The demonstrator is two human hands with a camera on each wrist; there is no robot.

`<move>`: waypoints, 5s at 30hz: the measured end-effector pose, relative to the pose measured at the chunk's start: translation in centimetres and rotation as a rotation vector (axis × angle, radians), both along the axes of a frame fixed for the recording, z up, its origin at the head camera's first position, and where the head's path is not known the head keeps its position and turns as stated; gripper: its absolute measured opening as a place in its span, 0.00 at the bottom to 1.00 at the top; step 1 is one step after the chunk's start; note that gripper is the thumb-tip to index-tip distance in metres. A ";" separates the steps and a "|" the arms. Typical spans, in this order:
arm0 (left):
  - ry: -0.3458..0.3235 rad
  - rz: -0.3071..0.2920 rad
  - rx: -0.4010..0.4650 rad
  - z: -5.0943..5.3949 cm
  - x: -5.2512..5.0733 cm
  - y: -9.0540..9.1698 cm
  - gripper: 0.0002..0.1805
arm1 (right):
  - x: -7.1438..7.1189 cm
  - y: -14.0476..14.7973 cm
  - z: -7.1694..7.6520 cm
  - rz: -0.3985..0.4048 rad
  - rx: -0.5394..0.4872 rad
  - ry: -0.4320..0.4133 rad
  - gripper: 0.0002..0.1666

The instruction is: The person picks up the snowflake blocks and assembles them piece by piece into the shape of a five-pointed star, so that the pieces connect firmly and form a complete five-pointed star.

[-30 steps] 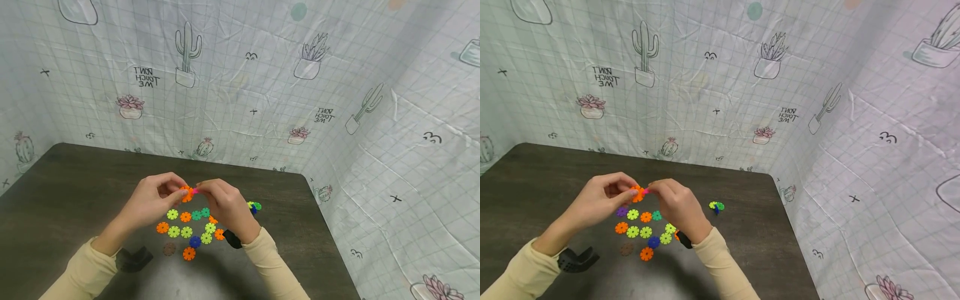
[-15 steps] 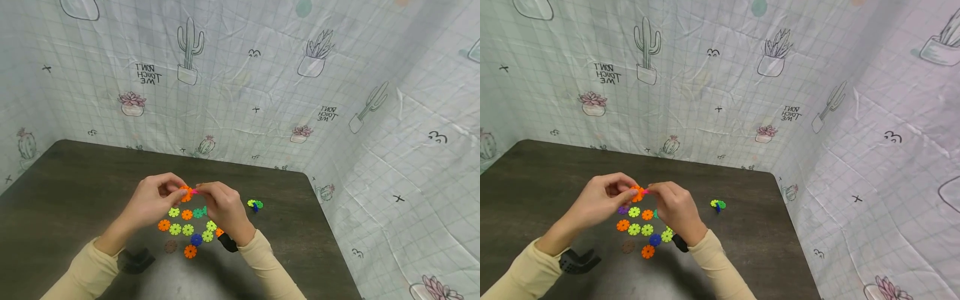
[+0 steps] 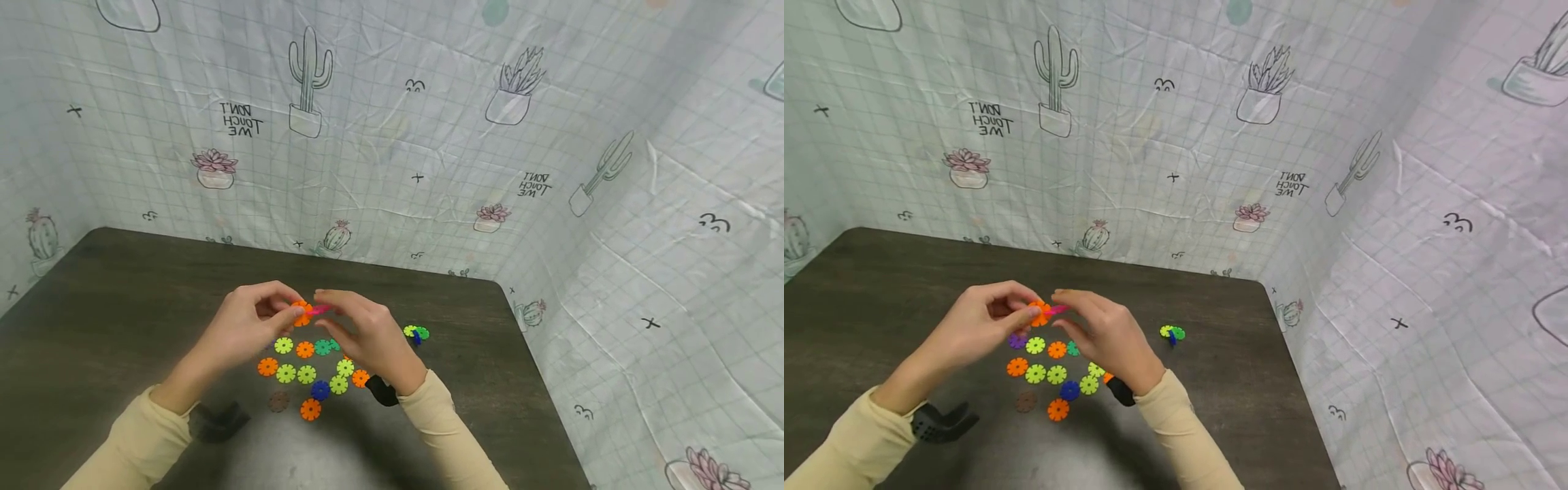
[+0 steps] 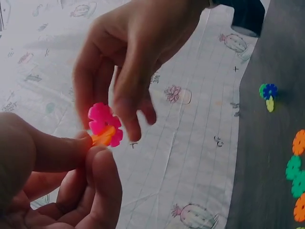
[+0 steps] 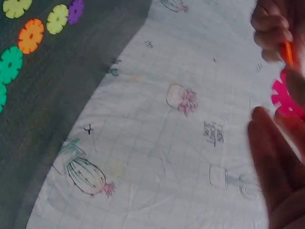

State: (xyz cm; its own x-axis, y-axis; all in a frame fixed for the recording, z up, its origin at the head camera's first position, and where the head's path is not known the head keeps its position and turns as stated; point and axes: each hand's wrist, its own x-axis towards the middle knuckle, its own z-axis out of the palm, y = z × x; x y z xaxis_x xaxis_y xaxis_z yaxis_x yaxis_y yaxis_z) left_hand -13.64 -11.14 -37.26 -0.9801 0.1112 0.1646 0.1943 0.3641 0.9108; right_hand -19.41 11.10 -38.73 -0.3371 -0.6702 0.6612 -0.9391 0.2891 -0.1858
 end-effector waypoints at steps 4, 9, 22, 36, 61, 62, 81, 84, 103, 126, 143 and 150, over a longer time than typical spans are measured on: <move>0.010 0.037 0.003 0.3 0.0 -0.5 0.06 | -0.9 0.6 0.1 -0.062 -0.016 -0.126 0.30; 0.015 0.043 0.003 0.6 0.1 -0.7 0.06 | -2.3 0.3 -1.0 -0.240 0.150 -0.330 0.19; -0.005 0.048 0.043 0.0 0.3 -0.2 0.06 | -5.4 -2.6 -8.5 -0.372 0.896 -0.423 0.23; -0.004 0.049 0.051 0.0 -0.2 0.1 0.06 | -7.4 -3.2 -8.5 -0.400 0.893 -0.563 0.17; 0.034 0.039 0.107 0.7 -0.1 0.4 0.06 | -3.7 -0.1 -1.6 -0.233 -0.035 -0.511 0.06; 0.038 0.041 0.110 0.8 -0.1 0.4 0.06 | -3.3 -0.1 -1.0 -0.213 -0.070 -0.487 0.06; 0.072 0.036 0.134 1.5 -0.4 0.6 0.07 | 0.4 -0.8 1.6 -0.028 -0.178 -0.079 0.11; 0.075 0.041 0.138 1.6 -0.3 0.6 0.07 | 0.6 -0.9 1.5 -0.056 -0.166 -0.016 0.11; -0.033 0.013 0.160 0.8 -0.3 0.5 0.06 | 1.3 -1.2 0.6 -0.034 -0.166 -0.020 0.09; -0.014 -0.056 0.107 -0.3 -0.7 1.3 0.09 | 0.2 0.7 0.6 -0.070 -0.142 -0.054 0.10; -0.152 -0.012 0.052 -2.1 -1.5 -0.7 0.16 | -5.3 6.8 -5.4 -0.755 -0.005 -0.472 0.09; -0.235 -0.016 0.025 -3.7 -2.3 -1.4 0.14 | -5.7 8.6 -8.1 -0.898 0.244 -0.666 0.07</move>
State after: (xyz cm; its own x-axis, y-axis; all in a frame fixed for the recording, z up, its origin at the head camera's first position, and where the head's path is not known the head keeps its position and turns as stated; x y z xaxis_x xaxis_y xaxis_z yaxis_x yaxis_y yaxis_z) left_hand -15.95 -12.50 -40.92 -0.9899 0.1259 -0.0653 -0.0188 0.3397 0.9404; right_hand -25.07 19.71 -46.86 -0.9937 -0.0962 0.0570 -0.1113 0.9024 -0.4163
